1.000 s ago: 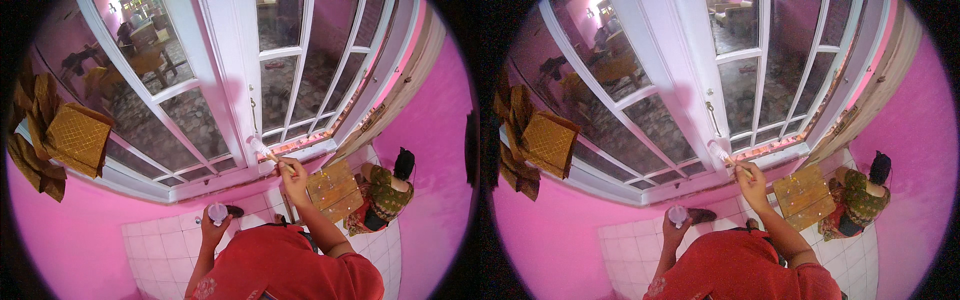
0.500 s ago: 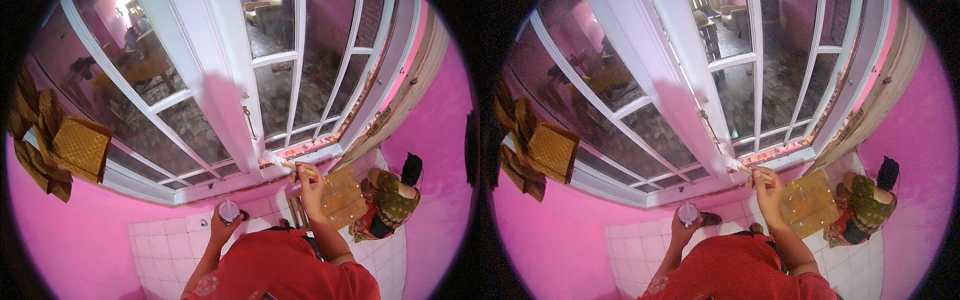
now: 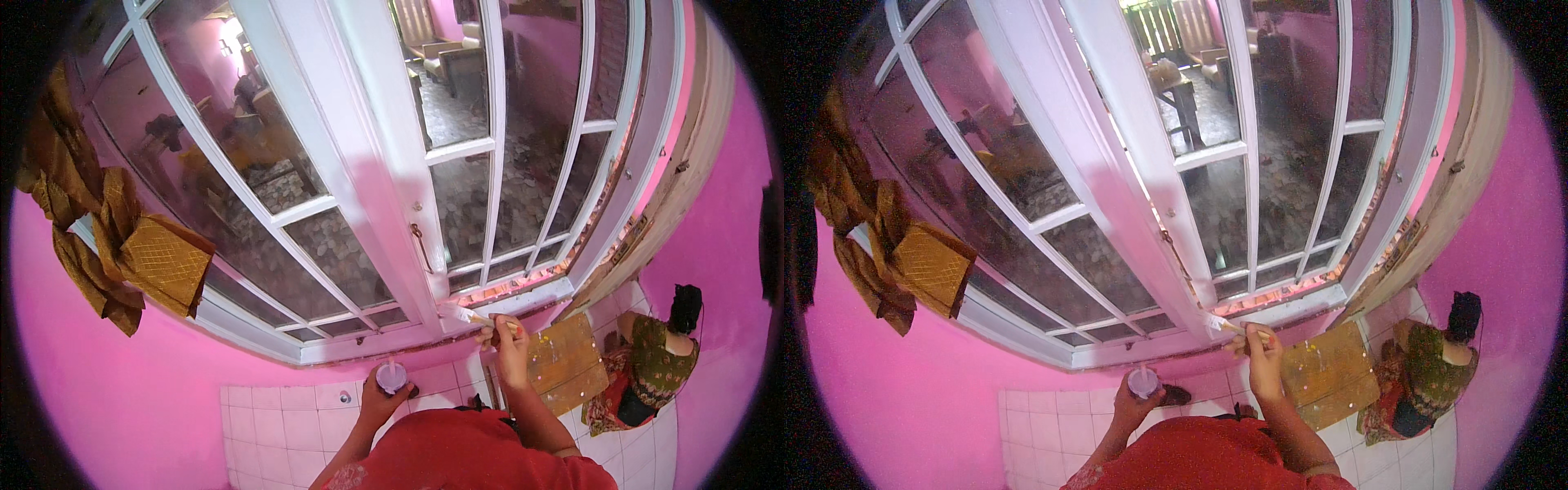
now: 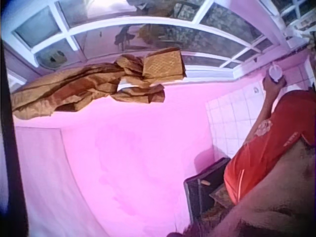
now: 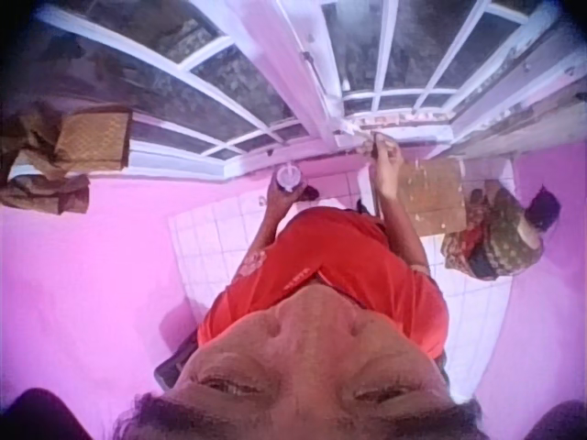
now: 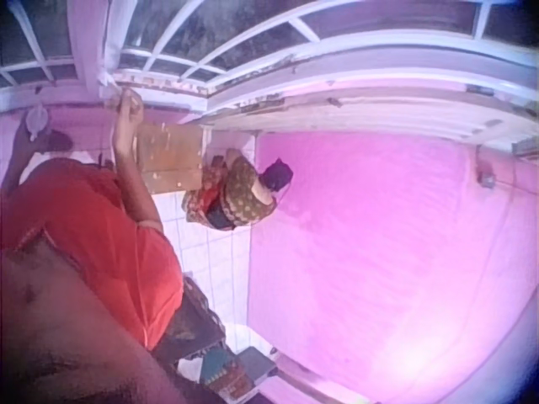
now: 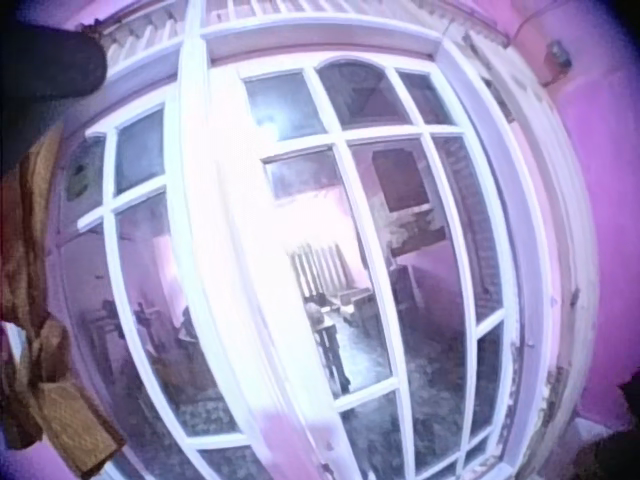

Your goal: The person paints a white wooden door frame using a paint brush and white paint from a small container.

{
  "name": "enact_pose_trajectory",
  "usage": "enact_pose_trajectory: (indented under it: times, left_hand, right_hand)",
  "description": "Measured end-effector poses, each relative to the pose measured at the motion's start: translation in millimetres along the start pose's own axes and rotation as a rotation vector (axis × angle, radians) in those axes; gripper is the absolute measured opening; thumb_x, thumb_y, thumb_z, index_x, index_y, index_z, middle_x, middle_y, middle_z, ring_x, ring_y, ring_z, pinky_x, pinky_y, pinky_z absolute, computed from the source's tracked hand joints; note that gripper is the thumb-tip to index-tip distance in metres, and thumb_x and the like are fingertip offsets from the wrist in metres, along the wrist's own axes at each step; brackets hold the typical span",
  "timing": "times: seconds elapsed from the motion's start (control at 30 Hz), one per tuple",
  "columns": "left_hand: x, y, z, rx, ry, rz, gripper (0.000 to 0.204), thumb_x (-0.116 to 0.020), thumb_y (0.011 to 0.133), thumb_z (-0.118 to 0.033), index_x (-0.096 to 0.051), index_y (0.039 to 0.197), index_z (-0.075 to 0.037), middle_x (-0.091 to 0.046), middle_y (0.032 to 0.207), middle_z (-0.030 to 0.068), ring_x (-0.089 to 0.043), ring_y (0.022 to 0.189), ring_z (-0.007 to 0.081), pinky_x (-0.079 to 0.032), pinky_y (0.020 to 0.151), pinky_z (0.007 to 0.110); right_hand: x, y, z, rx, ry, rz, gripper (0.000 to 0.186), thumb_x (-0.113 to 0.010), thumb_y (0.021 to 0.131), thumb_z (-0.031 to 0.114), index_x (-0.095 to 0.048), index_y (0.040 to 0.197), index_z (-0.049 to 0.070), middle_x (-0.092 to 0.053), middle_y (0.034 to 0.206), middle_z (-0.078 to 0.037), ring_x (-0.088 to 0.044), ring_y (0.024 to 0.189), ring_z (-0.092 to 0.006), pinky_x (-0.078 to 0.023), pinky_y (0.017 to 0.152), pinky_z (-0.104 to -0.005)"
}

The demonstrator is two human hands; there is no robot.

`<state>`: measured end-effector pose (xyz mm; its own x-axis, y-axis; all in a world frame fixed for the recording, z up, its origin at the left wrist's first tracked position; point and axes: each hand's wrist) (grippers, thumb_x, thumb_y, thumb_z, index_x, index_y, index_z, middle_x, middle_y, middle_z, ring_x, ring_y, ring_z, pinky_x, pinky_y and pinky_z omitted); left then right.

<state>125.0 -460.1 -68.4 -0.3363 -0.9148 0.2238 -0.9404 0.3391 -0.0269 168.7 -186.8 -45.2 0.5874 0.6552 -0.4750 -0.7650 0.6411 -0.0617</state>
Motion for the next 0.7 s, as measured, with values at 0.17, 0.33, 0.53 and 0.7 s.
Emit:
enact_pose_trajectory:
  times: [0.17,0.33,0.53,0.7]
  left_hand:
    - [2,-2,12,-0.007,-0.047,0.027,0.065,-0.086,0.077,-0.018,-0.049,0.127,0.000,-0.063,0.112,0.0093,-0.062,0.101,0.0163,-0.052,0.087,0.032]
    - [4,-5,17,-0.018,0.019,0.023,0.068,-0.086,0.077,-0.020,-0.048,0.129,0.000,-0.063,0.113,0.0100,-0.062,0.102,0.0179,-0.051,0.088,0.032]
    - [15,-6,11,-0.010,0.019,0.051,0.070,-0.087,0.075,-0.022,-0.048,0.129,0.000,-0.063,0.111,0.0098,-0.062,0.100,0.0167,-0.052,0.087,0.032]
    - [26,-10,21,-0.023,-0.022,0.038,0.070,-0.087,0.075,-0.022,-0.048,0.129,0.000,-0.063,0.110,0.0094,-0.063,0.097,0.0169,-0.053,0.084,0.032]
  right_hand:
    - [4,3,-4,-0.041,0.058,-0.003,0.026,-0.056,0.101,0.022,-0.061,0.112,-0.002,-0.069,0.083,-0.011,-0.070,0.069,-0.0213,-0.051,0.056,-0.0284]
    - [5,-1,-18,-0.070,0.072,-0.003,0.027,-0.057,0.101,0.022,-0.062,0.113,-0.002,-0.070,0.084,-0.012,-0.071,0.069,-0.0212,-0.051,0.056,-0.0278]
    - [-5,-14,-28,-0.122,0.103,-0.008,0.027,-0.058,0.100,0.021,-0.063,0.115,-0.002,-0.070,0.084,-0.011,-0.071,0.069,-0.0201,-0.051,0.056,-0.0267]
    - [-10,-20,-40,-0.127,0.069,0.011,0.025,-0.056,0.101,0.022,-0.062,0.113,0.000,-0.071,0.086,-0.012,-0.070,0.070,-0.0211,-0.052,0.056,-0.0287]
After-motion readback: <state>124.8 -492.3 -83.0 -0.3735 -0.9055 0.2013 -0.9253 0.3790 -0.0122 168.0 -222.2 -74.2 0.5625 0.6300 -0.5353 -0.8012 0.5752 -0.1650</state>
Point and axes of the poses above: each hand's wrist, its own y-axis towards the middle knuckle, its own x-axis out of the back of the hand, z = x × y
